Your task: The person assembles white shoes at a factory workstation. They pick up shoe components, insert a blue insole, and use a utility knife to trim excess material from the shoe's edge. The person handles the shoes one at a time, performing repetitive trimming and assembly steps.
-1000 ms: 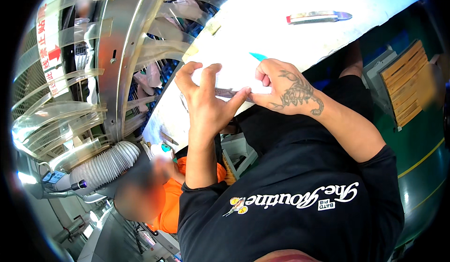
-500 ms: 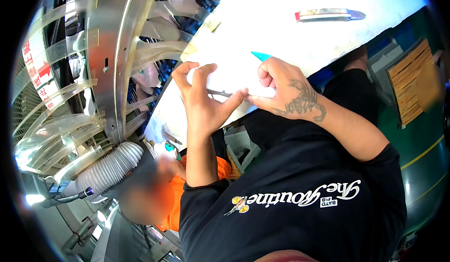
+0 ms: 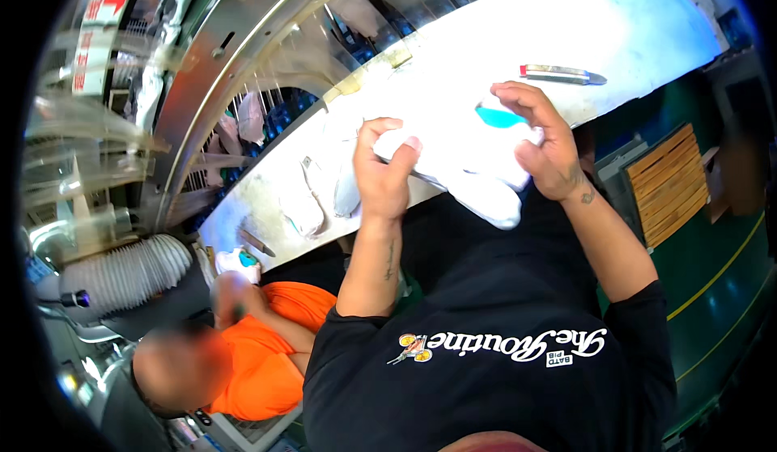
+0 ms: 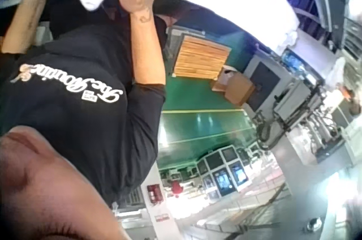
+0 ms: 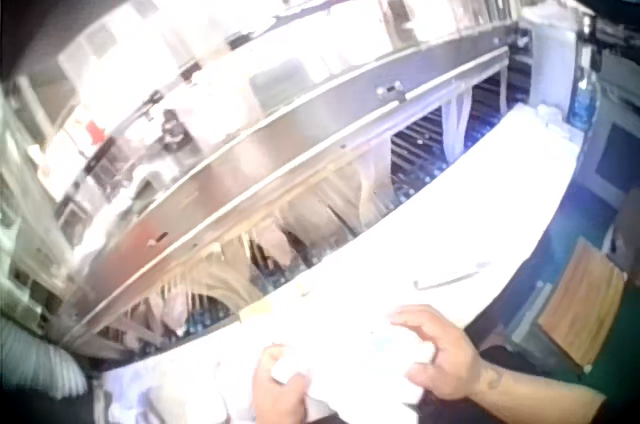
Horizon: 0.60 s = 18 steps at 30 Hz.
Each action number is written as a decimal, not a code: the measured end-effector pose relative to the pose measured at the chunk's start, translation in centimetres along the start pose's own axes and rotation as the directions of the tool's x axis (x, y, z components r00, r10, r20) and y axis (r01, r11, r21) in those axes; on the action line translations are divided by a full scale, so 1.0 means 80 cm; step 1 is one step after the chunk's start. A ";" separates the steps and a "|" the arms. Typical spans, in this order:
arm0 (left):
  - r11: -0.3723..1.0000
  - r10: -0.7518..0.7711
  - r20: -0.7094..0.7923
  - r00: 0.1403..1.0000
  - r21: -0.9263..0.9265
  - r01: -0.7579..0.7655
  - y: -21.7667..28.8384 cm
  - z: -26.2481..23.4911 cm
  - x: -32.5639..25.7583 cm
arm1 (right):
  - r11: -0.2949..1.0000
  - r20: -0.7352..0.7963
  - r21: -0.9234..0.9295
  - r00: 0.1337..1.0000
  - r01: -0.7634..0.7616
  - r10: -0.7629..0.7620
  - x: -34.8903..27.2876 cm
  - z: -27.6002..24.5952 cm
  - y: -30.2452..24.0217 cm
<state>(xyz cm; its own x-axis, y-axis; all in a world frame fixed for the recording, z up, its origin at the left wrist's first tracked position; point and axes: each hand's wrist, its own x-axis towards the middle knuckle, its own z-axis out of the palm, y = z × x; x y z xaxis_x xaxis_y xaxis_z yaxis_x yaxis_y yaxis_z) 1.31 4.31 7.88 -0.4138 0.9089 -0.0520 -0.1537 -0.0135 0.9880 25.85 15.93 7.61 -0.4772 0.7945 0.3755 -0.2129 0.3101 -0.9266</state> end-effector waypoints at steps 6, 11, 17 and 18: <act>0.994 -0.074 0.111 0.991 -0.069 0.081 -0.008 0.045 -0.036 | 0.963 0.252 -0.222 0.963 0.156 -0.098 0.051 0.029 -0.047; 0.791 0.558 0.119 0.821 0.224 -0.570 0.035 0.055 -0.060 | 0.943 0.321 -0.301 0.946 0.144 -0.042 0.063 0.063 -0.059; 0.519 0.697 0.302 0.651 0.414 -0.748 -0.021 0.018 -0.070 | 0.942 0.341 -0.332 0.937 0.042 0.079 0.112 0.047 -0.020; 0.475 0.684 0.348 0.641 0.455 -0.753 -0.013 0.015 -0.075 | 0.948 0.353 -0.318 0.927 -0.013 0.131 0.115 0.050 -0.017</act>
<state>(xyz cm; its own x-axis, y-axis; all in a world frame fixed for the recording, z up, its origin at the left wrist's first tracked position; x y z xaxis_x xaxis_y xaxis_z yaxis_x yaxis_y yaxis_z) 5.03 -0.64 7.32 -0.0577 0.7189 0.6927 0.6471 -0.5014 0.5743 18.36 20.72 12.36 -0.7707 0.5926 0.2343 0.0753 0.4497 -0.8900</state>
